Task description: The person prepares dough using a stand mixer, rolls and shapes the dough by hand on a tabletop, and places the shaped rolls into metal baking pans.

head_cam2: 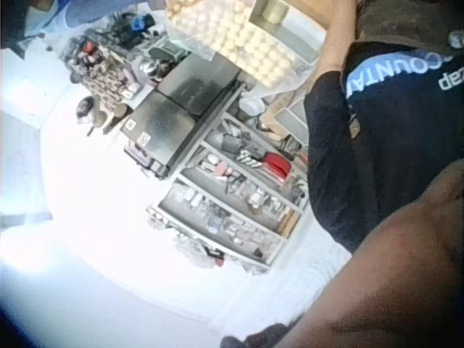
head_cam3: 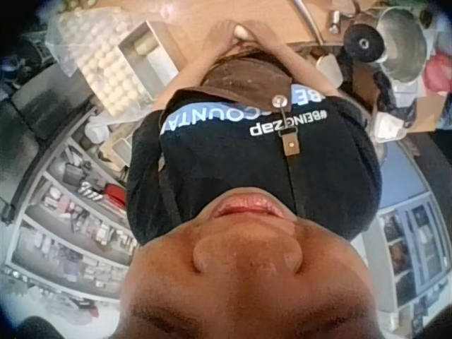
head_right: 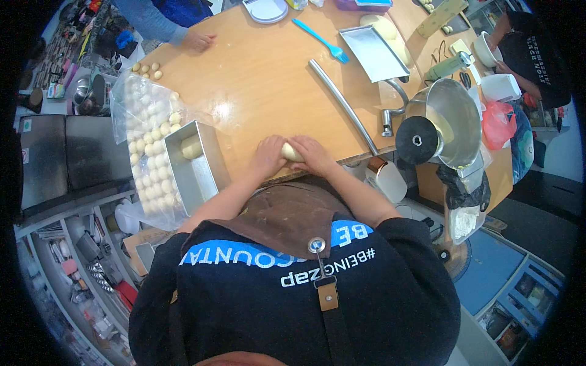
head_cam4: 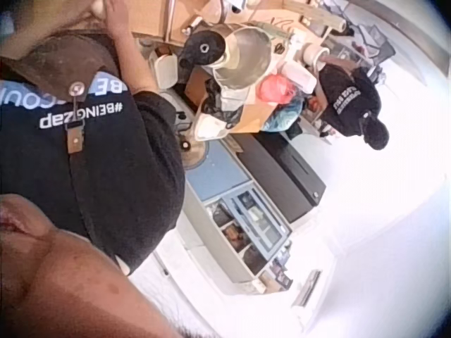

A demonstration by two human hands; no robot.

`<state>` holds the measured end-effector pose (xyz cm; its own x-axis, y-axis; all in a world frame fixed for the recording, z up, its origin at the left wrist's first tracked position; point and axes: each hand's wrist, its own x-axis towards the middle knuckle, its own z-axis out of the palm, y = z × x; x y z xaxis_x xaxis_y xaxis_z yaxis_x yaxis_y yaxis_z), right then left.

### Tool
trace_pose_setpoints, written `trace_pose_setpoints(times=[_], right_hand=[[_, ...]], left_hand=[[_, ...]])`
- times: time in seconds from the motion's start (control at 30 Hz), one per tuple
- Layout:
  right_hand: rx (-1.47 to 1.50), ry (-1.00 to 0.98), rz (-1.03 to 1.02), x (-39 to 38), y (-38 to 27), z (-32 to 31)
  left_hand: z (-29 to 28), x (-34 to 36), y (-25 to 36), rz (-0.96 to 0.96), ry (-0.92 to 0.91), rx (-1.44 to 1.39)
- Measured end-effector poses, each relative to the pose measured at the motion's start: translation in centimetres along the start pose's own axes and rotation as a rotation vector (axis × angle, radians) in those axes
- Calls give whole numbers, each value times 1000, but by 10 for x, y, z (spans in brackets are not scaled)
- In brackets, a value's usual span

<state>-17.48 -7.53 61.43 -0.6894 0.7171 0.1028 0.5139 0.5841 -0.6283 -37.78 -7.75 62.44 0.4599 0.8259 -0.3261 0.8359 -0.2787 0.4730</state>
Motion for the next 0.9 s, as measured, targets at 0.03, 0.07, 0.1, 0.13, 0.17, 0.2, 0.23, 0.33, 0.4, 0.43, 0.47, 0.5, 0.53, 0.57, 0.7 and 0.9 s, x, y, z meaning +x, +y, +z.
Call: trace_pose_setpoints(times=[0.03,0.07,0.1,0.13,0.17,0.2,0.23,0.33,0.4,0.43,0.47,0.5,0.53,0.57,0.7,0.9], right_hand=[[0,3,4,-9,-2,-2],[-182,40,-44,-17,-5,-5],[-363,75,-91,-23,-7,-8],[-363,74,-89,-24,-7,-12],[-291,258,-51,-22,-5,-17],[-218,442,-11,-20,-2,-22],[-219,443,-10,-15,-4,-29],[-9,161,208,-1,-13,-40],[-80,-125,140,6,-14,-29],[-88,-119,150,1,-7,-20],[-80,-113,119,-5,-6,-10],[-72,-108,88,-13,-4,-1],[-9,-37,90,-20,-9,-3],[-7,-41,87,-25,-13,-6],[-156,286,26,-30,-14,-18],[-154,-65,88,-14,-18,-2]], left_hand=[[3,-10,8,4,-3,2],[8,-23,17,61,131,83],[9,-30,22,119,265,163],[6,-32,26,50,302,205],[0,-31,26,52,300,203],[-9,-27,22,59,362,165],[-20,-21,17,66,426,129],[-23,-4,-13,159,260,18],[-14,-3,-19,199,140,30],[-19,-1,-7,118,-36,-31],[-25,-3,4,33,-213,-86],[-32,-7,14,43,-215,-81],[-37,-17,21,52,-134,-84],[-41,-22,24,55,-52,-92],[-10,-26,-4,228,395,-15],[2,-29,2,226,194,75]])
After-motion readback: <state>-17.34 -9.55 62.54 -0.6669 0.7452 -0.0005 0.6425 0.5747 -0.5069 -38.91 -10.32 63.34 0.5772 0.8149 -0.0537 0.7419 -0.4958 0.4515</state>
